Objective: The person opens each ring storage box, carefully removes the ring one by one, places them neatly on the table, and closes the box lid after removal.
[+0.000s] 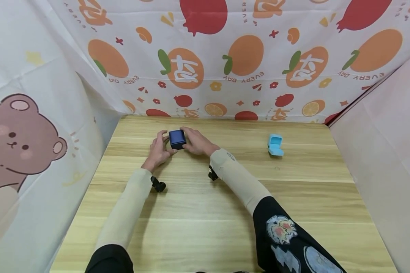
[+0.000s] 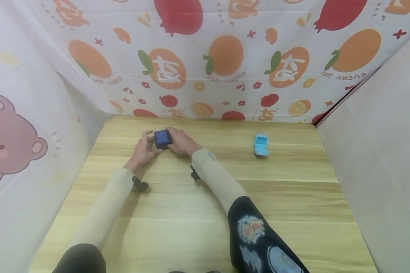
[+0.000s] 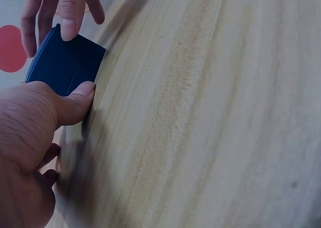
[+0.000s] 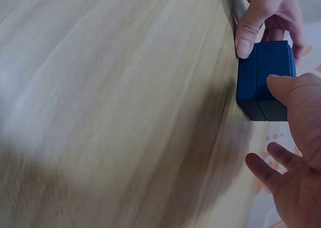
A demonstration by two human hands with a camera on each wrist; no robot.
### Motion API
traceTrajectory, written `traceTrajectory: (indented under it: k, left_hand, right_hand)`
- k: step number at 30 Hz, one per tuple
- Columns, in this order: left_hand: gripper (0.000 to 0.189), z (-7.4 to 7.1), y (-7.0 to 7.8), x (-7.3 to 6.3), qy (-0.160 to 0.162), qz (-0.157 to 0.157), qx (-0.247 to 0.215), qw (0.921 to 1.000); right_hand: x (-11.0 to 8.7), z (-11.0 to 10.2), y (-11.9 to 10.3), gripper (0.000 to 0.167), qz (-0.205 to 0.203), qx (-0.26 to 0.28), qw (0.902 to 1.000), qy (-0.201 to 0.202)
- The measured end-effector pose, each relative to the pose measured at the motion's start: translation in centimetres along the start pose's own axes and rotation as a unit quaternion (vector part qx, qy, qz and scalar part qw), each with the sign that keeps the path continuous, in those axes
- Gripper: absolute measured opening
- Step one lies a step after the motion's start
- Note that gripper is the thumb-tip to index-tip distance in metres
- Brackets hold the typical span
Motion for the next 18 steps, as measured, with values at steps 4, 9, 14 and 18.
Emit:
traceTrajectory:
  k: [4,9,14,18]
  left_hand:
    - [0.095,0.09,-0.09,0.26,-0.007,-0.007,0.006,0.9999]
    - [0.094,0.08,-0.14,0.41,-0.013,-0.012,0.013,0.9998]
    - [0.096,-0.11,-0.08,0.46,-0.014,-0.019,0.004,0.9997]
    - [0.097,-0.39,-0.02,0.47,-0.011,-0.025,-0.005,0.9996]
  right_hand:
    - [0.27,0.09,0.11,0.073,0.001,0.006,1.0000,0.005]
    - [0.51,0.10,0.28,0.071,-0.003,0.006,1.0000,-0.001]
    - [0.65,-0.10,0.45,0.071,-0.006,0.025,0.9996,-0.012]
    - [0.78,-0.38,0.53,0.071,0.000,0.038,0.9991,-0.020]
Point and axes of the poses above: each hand's wrist, its own x-axis towards the middle knuckle, its own z-axis out of the palm, y = z × x, the point moved 7 cm from there along x, towards the middle knuckle, and after that the axes turned 8 degrees about -y, right-handed, at the moved point
